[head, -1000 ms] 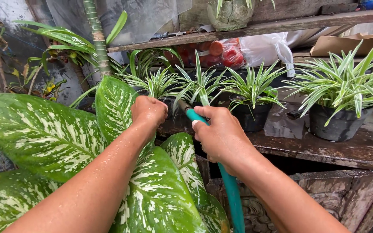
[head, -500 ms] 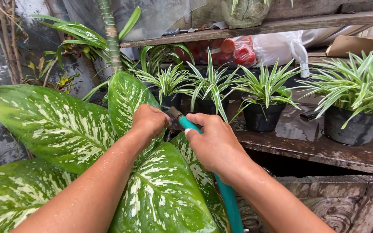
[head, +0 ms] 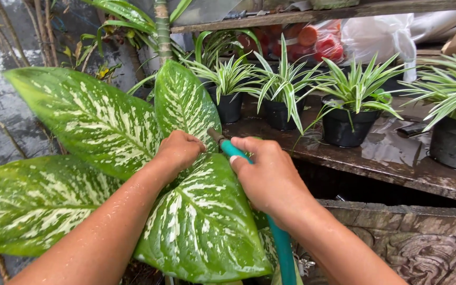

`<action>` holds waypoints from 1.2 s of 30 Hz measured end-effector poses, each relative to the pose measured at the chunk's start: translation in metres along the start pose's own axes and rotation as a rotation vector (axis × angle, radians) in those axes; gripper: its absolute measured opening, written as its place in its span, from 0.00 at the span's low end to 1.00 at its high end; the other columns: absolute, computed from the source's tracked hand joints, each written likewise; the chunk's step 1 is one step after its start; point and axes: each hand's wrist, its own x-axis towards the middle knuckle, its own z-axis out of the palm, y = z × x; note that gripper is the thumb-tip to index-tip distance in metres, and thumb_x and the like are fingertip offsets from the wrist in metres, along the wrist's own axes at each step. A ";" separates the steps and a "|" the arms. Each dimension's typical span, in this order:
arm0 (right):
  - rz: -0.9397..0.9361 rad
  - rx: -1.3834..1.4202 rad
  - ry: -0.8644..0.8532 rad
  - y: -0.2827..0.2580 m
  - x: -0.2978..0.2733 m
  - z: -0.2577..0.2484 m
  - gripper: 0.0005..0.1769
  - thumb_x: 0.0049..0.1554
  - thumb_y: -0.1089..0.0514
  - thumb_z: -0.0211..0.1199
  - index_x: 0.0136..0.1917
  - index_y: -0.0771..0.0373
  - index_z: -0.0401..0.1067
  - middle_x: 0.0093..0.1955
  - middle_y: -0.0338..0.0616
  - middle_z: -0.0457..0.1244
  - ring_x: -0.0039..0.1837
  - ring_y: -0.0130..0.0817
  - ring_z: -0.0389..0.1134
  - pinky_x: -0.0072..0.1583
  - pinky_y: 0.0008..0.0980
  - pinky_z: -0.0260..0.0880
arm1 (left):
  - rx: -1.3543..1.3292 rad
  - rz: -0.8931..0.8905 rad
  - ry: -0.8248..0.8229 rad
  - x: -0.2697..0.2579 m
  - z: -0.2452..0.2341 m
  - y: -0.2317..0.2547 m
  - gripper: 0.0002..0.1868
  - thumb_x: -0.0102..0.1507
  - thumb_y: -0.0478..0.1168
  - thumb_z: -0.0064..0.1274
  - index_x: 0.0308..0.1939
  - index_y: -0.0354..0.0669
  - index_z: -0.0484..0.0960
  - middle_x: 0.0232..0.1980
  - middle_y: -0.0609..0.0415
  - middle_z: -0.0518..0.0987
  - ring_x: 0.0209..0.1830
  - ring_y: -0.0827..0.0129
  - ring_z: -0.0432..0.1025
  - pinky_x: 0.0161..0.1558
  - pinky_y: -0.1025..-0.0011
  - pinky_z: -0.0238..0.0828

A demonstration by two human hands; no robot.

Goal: The person waters several potted plants on a wooden shelf using a green hose with a spray nozzle. They begin with a large-leafed plant, then move to multiple spider plants, and finally water a tall thin plant against the wall.

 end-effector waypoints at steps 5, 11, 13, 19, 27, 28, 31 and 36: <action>-0.167 0.064 0.133 -0.002 -0.001 0.000 0.27 0.56 0.53 0.57 0.69 0.49 0.75 0.62 0.46 0.71 0.69 0.43 0.69 0.67 0.45 0.66 | -0.003 -0.072 -0.098 -0.023 -0.014 -0.008 0.13 0.64 0.46 0.57 0.49 0.52 0.90 0.60 0.47 0.83 0.66 0.53 0.73 0.70 0.51 0.63; -0.292 -0.074 0.146 -0.017 -0.016 -0.006 0.28 0.56 0.53 0.57 0.69 0.46 0.75 0.69 0.33 0.69 0.66 0.32 0.72 0.65 0.33 0.68 | 0.050 -0.143 -0.166 -0.043 -0.023 -0.011 0.22 0.61 0.44 0.65 0.59 0.51 0.85 0.66 0.54 0.80 0.64 0.62 0.73 0.70 0.59 0.66; -0.319 -0.120 0.197 -0.019 -0.024 -0.011 0.27 0.56 0.53 0.57 0.69 0.46 0.75 0.68 0.35 0.68 0.60 0.35 0.76 0.61 0.34 0.71 | 0.047 -0.161 -0.185 -0.051 -0.023 -0.010 0.23 0.62 0.43 0.64 0.62 0.52 0.84 0.67 0.55 0.80 0.62 0.64 0.74 0.69 0.60 0.67; 0.052 -0.028 0.017 -0.042 -0.052 -0.032 0.29 0.61 0.54 0.58 0.75 0.37 0.71 0.72 0.25 0.69 0.31 0.25 0.59 0.36 0.32 0.65 | 0.000 -0.178 -0.207 -0.072 -0.014 0.003 0.26 0.63 0.45 0.62 0.66 0.50 0.78 0.72 0.52 0.74 0.70 0.59 0.70 0.76 0.53 0.61; 0.083 -0.046 -0.185 -0.028 -0.068 -0.023 0.37 0.56 0.54 0.48 0.78 0.38 0.68 0.35 0.41 0.66 0.31 0.35 0.60 0.36 0.40 0.60 | 0.098 -0.116 -0.054 -0.085 -0.001 -0.018 0.19 0.58 0.54 0.60 0.51 0.59 0.91 0.57 0.54 0.86 0.61 0.58 0.76 0.61 0.63 0.69; 0.086 -0.046 -0.200 -0.030 -0.072 -0.026 0.37 0.56 0.54 0.48 0.78 0.38 0.68 0.35 0.41 0.66 0.31 0.35 0.60 0.36 0.40 0.60 | 0.100 -0.132 -0.056 -0.102 -0.008 -0.010 0.19 0.58 0.54 0.60 0.51 0.59 0.91 0.57 0.54 0.86 0.61 0.58 0.76 0.61 0.63 0.69; 0.075 -0.063 -0.241 -0.019 -0.086 -0.025 0.35 0.60 0.56 0.47 0.80 0.40 0.64 0.51 0.41 0.74 0.29 0.32 0.59 0.35 0.38 0.59 | -0.035 -0.246 -0.144 -0.138 -0.009 -0.010 0.17 0.67 0.49 0.56 0.57 0.52 0.86 0.65 0.52 0.81 0.61 0.58 0.76 0.72 0.53 0.65; -0.107 0.090 -0.243 -0.001 -0.098 -0.012 0.31 0.57 0.59 0.52 0.74 0.62 0.68 0.40 0.50 0.71 0.26 0.36 0.68 0.37 0.45 0.76 | -0.094 -0.226 0.026 -0.165 -0.014 -0.031 0.20 0.62 0.47 0.57 0.55 0.44 0.88 0.57 0.35 0.82 0.58 0.41 0.76 0.58 0.55 0.74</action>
